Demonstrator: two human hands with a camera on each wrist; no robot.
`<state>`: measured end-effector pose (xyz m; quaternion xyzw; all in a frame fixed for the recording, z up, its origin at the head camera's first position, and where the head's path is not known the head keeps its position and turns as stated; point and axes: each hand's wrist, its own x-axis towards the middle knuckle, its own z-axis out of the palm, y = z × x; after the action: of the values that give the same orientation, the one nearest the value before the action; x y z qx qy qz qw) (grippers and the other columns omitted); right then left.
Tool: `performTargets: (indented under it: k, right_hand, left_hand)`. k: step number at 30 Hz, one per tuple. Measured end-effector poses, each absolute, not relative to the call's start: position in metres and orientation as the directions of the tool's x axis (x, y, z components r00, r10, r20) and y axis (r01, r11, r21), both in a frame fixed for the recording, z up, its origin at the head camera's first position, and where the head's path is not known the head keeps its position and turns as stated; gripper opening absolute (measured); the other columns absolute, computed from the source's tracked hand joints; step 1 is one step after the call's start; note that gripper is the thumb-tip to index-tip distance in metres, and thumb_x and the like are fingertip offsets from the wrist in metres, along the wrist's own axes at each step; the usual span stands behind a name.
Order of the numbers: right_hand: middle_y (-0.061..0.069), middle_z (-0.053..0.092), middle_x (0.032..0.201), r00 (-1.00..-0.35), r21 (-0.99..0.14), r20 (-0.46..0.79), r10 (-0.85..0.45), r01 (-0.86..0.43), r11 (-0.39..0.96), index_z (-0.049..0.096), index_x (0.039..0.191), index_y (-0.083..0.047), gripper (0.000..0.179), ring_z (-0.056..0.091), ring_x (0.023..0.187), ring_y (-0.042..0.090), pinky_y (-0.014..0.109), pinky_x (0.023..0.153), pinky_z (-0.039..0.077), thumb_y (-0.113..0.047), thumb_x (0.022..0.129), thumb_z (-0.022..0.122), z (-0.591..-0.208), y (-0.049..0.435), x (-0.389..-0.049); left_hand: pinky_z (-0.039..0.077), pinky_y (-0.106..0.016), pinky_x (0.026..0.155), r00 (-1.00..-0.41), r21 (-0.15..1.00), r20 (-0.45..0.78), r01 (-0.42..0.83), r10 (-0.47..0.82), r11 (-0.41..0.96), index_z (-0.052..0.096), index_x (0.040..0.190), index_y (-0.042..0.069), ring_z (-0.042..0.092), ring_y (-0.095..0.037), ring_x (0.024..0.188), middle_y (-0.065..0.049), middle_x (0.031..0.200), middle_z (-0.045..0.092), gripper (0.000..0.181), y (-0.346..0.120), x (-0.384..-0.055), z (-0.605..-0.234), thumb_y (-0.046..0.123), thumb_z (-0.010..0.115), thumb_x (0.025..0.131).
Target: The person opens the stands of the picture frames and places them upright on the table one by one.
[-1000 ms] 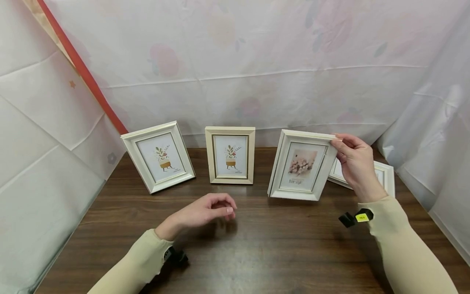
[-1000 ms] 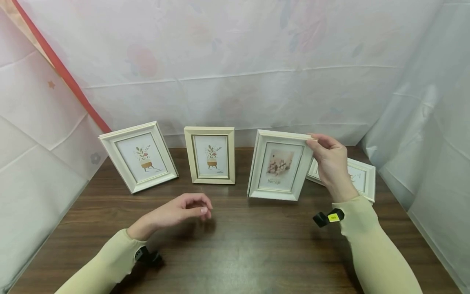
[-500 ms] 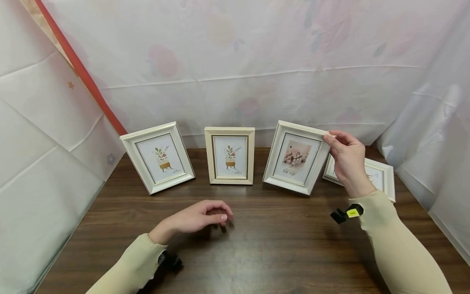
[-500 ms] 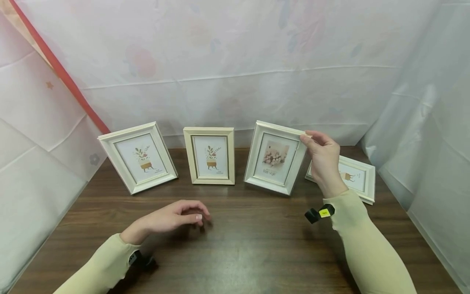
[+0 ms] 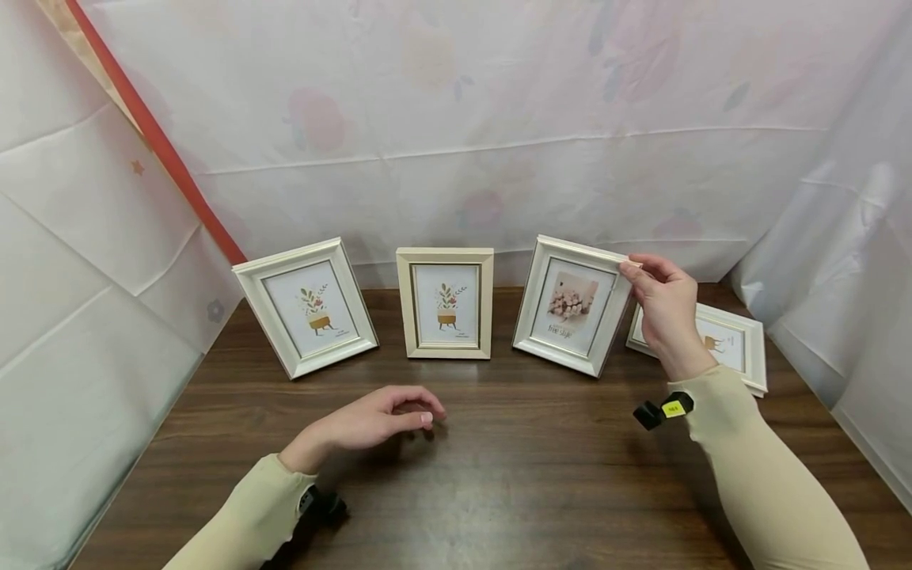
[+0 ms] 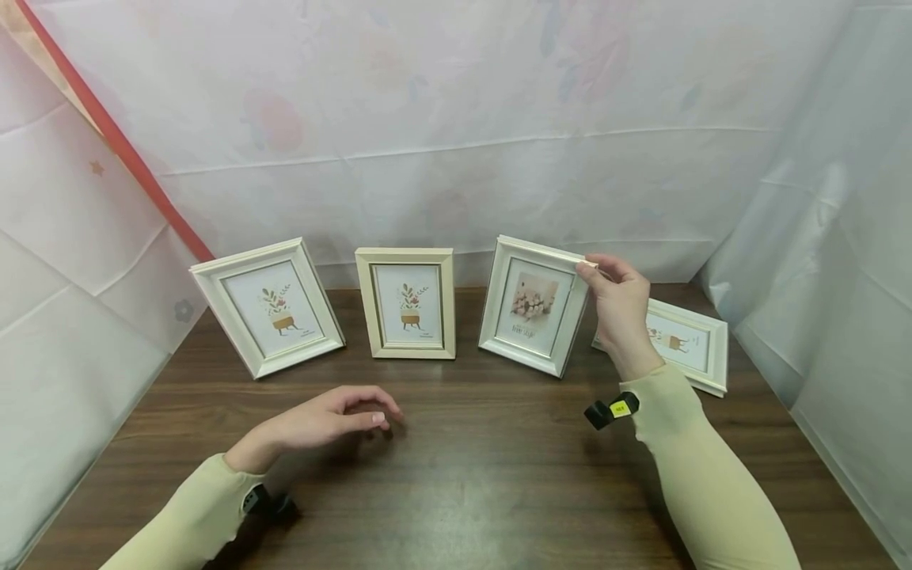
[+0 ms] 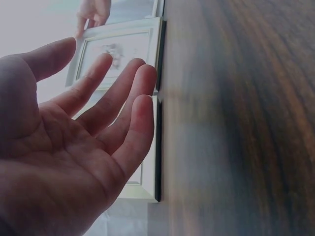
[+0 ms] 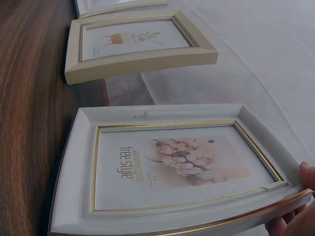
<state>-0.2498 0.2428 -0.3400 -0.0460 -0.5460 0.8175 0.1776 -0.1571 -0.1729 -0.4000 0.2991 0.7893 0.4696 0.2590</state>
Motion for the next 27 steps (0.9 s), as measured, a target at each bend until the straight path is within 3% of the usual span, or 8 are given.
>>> performTargets:
  k: [10,17,21,27]
  right_hand:
    - [0.002,0.054,0.099,-0.961,-0.949,0.076,0.266,-0.151,-0.276,0.072,0.112,-0.008,0.025,0.054,0.089,0.009,0.016,0.071,0.050,-0.006,0.088,0.076,-0.346,0.255,-0.251]
    - [0.003,0.056,0.110,-0.979,-0.961,0.077,0.189,-0.123,-0.248,0.067,0.123,-0.011,0.032,0.057,0.099,0.010,0.016,0.080,0.051,-0.003,0.092,0.070,-0.350,0.265,-0.249]
    - [0.002,0.057,0.115,-0.980,-0.964,0.102,0.168,-0.139,-0.228,0.058,0.136,-0.005,0.044,0.059,0.101,0.009,0.016,0.084,0.051,-0.002,0.093,0.068,-0.354,0.270,-0.247]
    - [0.000,0.067,0.112,-0.973,-0.936,0.165,0.164,-0.207,-0.285,0.062,0.129,-0.004,0.038,0.066,0.101,0.010,0.017,0.082,0.052,0.004,0.092,0.067,-0.362,0.284,-0.240]
  left_hand:
    - [0.051,-0.031,0.086,-0.691,0.896,-0.127,0.227,0.711,0.381,0.064,0.123,0.009,0.064,-0.032,0.101,-0.011,0.116,0.068,0.026,-0.171,-0.157,-0.399,0.025,0.056,0.103]
    - [0.051,-0.031,0.086,-0.687,0.902,-0.121,0.225,0.716,0.369,0.064,0.123,0.008,0.064,-0.033,0.101,-0.011,0.115,0.068,0.026,-0.169,-0.157,-0.400,0.024,0.055,0.104]
    - [0.052,-0.037,0.088,-0.684,0.909,-0.103,0.229,0.722,0.347,0.064,0.122,0.008,0.065,-0.034,0.100,-0.013,0.114,0.068,0.025,-0.168,-0.158,-0.400,0.022,0.055,0.104]
    - [0.052,-0.050,0.089,-0.717,0.931,-0.062,0.210,0.694,0.300,0.062,0.119,-0.002,0.065,-0.036,0.100,-0.017,0.112,0.068,0.026,-0.169,-0.163,-0.398,0.018,0.055,0.104]
